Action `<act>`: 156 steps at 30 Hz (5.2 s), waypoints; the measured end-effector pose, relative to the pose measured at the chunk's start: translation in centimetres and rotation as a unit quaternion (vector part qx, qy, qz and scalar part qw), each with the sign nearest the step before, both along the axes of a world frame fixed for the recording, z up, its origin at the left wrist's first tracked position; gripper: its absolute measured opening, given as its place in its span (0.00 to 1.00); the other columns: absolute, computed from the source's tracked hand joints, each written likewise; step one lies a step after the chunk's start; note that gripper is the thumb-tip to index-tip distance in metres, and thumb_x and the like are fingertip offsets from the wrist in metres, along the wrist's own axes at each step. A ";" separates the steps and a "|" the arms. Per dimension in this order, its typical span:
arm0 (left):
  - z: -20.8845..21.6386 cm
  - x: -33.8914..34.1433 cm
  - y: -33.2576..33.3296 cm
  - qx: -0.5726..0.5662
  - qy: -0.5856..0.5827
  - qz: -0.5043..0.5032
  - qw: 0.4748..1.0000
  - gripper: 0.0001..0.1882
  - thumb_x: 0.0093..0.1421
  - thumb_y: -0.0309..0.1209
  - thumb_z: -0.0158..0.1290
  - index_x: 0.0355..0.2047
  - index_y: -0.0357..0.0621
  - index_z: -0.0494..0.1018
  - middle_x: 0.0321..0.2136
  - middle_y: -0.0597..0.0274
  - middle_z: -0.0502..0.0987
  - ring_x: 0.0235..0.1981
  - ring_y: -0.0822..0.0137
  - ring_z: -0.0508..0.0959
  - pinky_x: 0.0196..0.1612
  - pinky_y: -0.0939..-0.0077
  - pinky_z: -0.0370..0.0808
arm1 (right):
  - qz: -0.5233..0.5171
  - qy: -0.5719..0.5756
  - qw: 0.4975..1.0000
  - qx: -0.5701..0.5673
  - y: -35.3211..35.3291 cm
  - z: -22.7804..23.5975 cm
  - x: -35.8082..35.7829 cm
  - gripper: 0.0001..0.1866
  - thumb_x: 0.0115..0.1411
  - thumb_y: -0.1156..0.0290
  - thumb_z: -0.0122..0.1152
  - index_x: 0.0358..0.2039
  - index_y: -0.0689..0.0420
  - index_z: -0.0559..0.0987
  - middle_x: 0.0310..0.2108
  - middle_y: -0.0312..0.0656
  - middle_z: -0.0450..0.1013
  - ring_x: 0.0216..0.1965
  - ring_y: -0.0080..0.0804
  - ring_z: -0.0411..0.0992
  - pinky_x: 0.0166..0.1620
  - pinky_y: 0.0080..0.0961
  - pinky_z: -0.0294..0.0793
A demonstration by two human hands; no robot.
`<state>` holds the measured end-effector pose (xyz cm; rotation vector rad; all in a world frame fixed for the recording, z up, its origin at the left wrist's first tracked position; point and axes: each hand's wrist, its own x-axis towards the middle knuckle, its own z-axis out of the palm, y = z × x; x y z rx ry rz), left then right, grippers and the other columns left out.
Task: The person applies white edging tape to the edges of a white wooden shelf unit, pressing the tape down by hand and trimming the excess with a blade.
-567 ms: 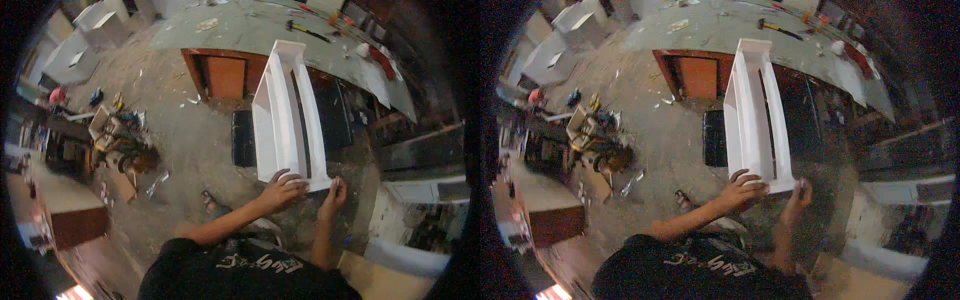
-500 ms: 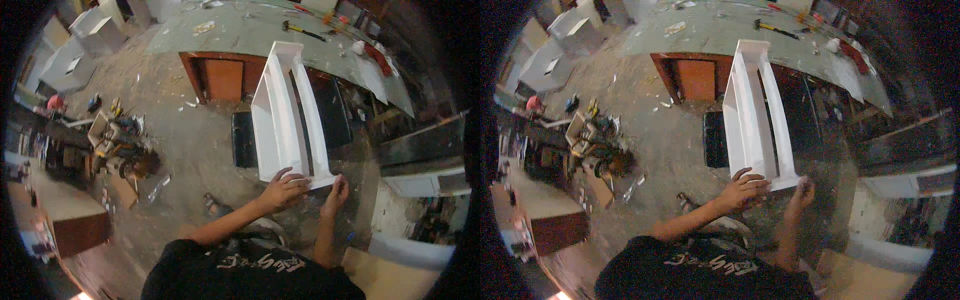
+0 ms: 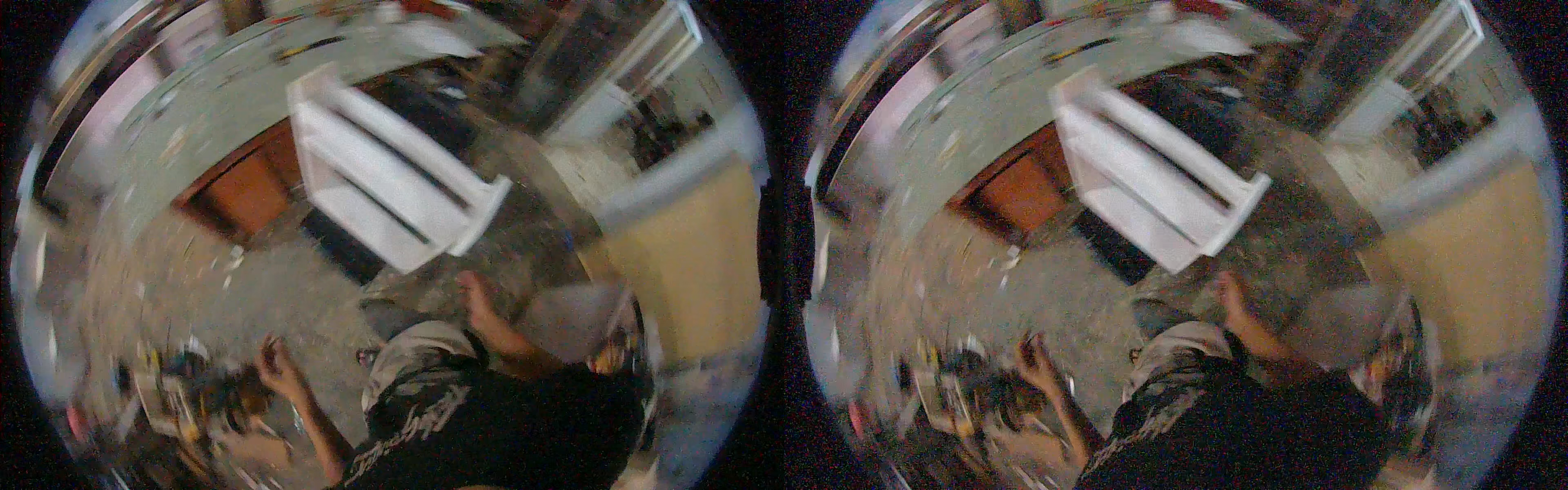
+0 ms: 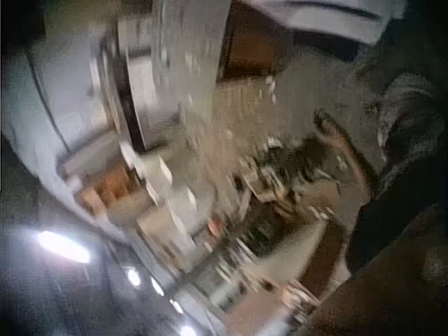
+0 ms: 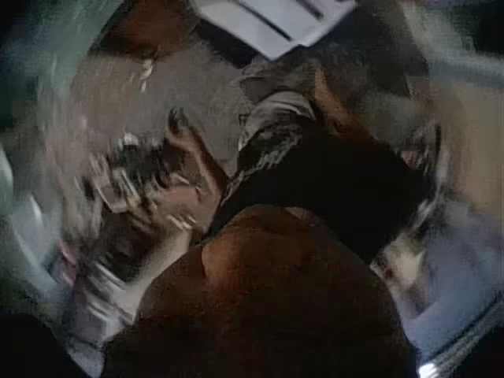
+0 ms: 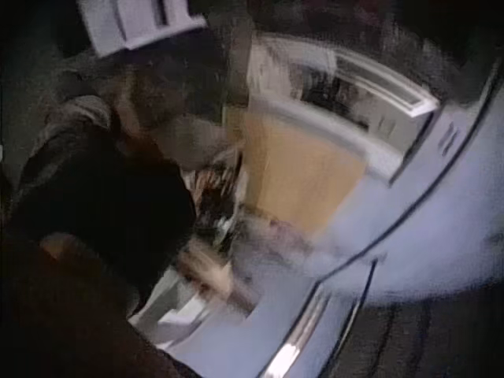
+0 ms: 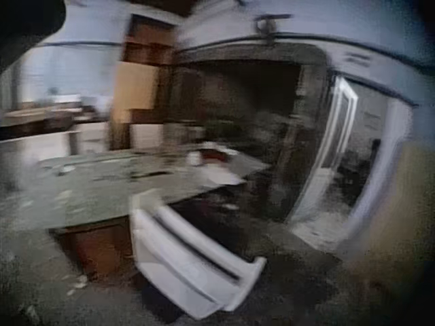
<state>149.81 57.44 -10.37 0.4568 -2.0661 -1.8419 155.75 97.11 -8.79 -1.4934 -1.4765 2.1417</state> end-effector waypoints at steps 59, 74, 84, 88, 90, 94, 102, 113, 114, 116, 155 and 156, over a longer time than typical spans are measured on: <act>9.3 -54.1 -16.2 0.098 -0.034 -0.394 0.913 0.15 0.65 0.33 0.53 0.46 0.35 0.70 0.40 0.56 0.75 0.38 0.66 0.76 0.46 0.70 0.75 | -0.150 0.202 0.948 0.196 -36.4 5.6 -46.8 0.14 0.63 0.66 0.60 0.45 0.58 0.73 0.31 0.33 0.72 0.31 0.22 0.69 0.34 0.26 0.71; 9.0 -22.6 31.7 -0.024 -0.005 -0.647 0.762 0.21 0.59 0.35 0.61 0.44 0.29 0.74 0.37 0.54 0.80 0.34 0.71 0.78 0.37 0.78 0.73 | -0.253 0.107 0.882 0.384 -4.5 7.6 -14.5 0.07 0.58 0.74 0.67 0.35 0.62 0.82 0.35 0.42 0.80 0.34 0.25 0.77 0.39 0.23 0.77; 11.8 -18.7 32.1 0.013 -0.157 -0.551 0.820 0.12 0.64 0.32 0.58 0.37 0.33 0.77 0.27 0.64 0.80 0.27 0.79 0.75 0.30 0.84 0.69 | -0.095 0.168 0.833 0.518 2.1 2.9 -16.1 0.10 0.55 0.79 0.66 0.39 0.58 0.80 0.34 0.47 0.79 0.33 0.39 0.79 0.38 0.31 0.78; 11.9 -18.7 31.9 -0.023 -0.197 -0.557 0.807 0.11 0.63 0.32 0.58 0.38 0.34 0.77 0.28 0.62 0.81 0.27 0.79 0.76 0.31 0.84 0.71 | -0.088 0.245 0.819 0.512 2.7 1.0 -16.5 0.14 0.53 0.82 0.65 0.41 0.57 0.78 0.33 0.46 0.79 0.34 0.42 0.79 0.38 0.32 0.77; 11.9 -18.8 31.8 -0.036 -0.212 -0.552 0.805 0.11 0.64 0.33 0.58 0.38 0.35 0.77 0.28 0.61 0.81 0.27 0.78 0.76 0.31 0.84 0.71 | -0.080 0.254 0.820 0.507 2.9 0.5 -16.6 0.15 0.52 0.83 0.65 0.41 0.58 0.78 0.34 0.46 0.79 0.34 0.42 0.79 0.38 0.31 0.77; 12.3 -18.4 31.9 -0.021 -0.226 -0.533 0.815 0.11 0.64 0.33 0.57 0.38 0.36 0.77 0.27 0.62 0.81 0.26 0.78 0.76 0.30 0.83 0.71 | -0.076 0.272 0.813 0.509 3.2 -0.1 -16.9 0.16 0.52 0.84 0.65 0.42 0.58 0.77 0.34 0.48 0.78 0.34 0.41 0.79 0.37 0.30 0.77; 12.0 -18.8 32.1 -0.002 -0.212 -0.528 0.822 0.08 0.64 0.30 0.56 0.37 0.36 0.75 0.28 0.59 0.81 0.27 0.75 0.78 0.32 0.80 0.74 | -0.095 0.269 0.848 0.446 2.4 -0.4 -16.6 0.14 0.54 0.82 0.65 0.42 0.58 0.77 0.32 0.49 0.77 0.34 0.37 0.78 0.36 0.29 0.76; 12.9 -18.7 32.3 -0.043 -0.223 -0.499 0.837 0.11 0.63 0.33 0.51 0.36 0.36 0.75 0.23 0.58 0.77 0.17 0.70 0.72 0.21 0.77 0.69 | -0.120 0.294 0.817 0.482 3.0 0.1 -18.6 0.15 0.50 0.82 0.67 0.38 0.55 0.78 0.29 0.44 0.78 0.28 0.39 0.79 0.30 0.30 0.76; 13.0 -18.6 32.4 -0.047 -0.226 -0.497 0.837 0.11 0.63 0.33 0.51 0.36 0.36 0.75 0.23 0.58 0.77 0.17 0.70 0.72 0.21 0.77 0.69 | -0.121 0.294 0.820 0.477 2.8 0.0 -18.8 0.15 0.50 0.82 0.67 0.38 0.55 0.78 0.29 0.44 0.78 0.28 0.39 0.79 0.30 0.30 0.76; 13.2 -18.5 32.7 -0.019 -0.235 -0.476 0.847 0.11 0.63 0.34 0.52 0.35 0.36 0.75 0.22 0.59 0.76 0.16 0.71 0.72 0.19 0.78 0.68 | -0.140 0.320 0.814 0.463 2.7 -0.2 -19.1 0.15 0.49 0.83 0.67 0.38 0.55 0.79 0.31 0.45 0.79 0.28 0.39 0.79 0.31 0.30 0.76; 13.4 -17.8 32.1 -0.036 -0.234 -0.480 0.845 0.12 0.63 0.36 0.56 0.34 0.37 0.76 0.21 0.62 0.76 0.14 0.77 0.69 0.15 0.81 0.62 | -0.048 0.333 0.791 0.511 3.0 -0.9 -18.1 0.17 0.48 0.85 0.63 0.40 0.56 0.81 0.30 0.42 0.79 0.25 0.35 0.76 0.27 0.28 0.76; 13.4 -17.8 32.0 -0.035 -0.236 -0.478 0.845 0.12 0.63 0.36 0.56 0.34 0.37 0.76 0.21 0.62 0.76 0.14 0.77 0.69 0.15 0.81 0.62 | -0.046 0.333 0.792 0.510 2.9 -0.9 -18.0 0.17 0.48 0.85 0.63 0.40 0.56 0.81 0.30 0.42 0.79 0.25 0.35 0.76 0.27 0.28 0.76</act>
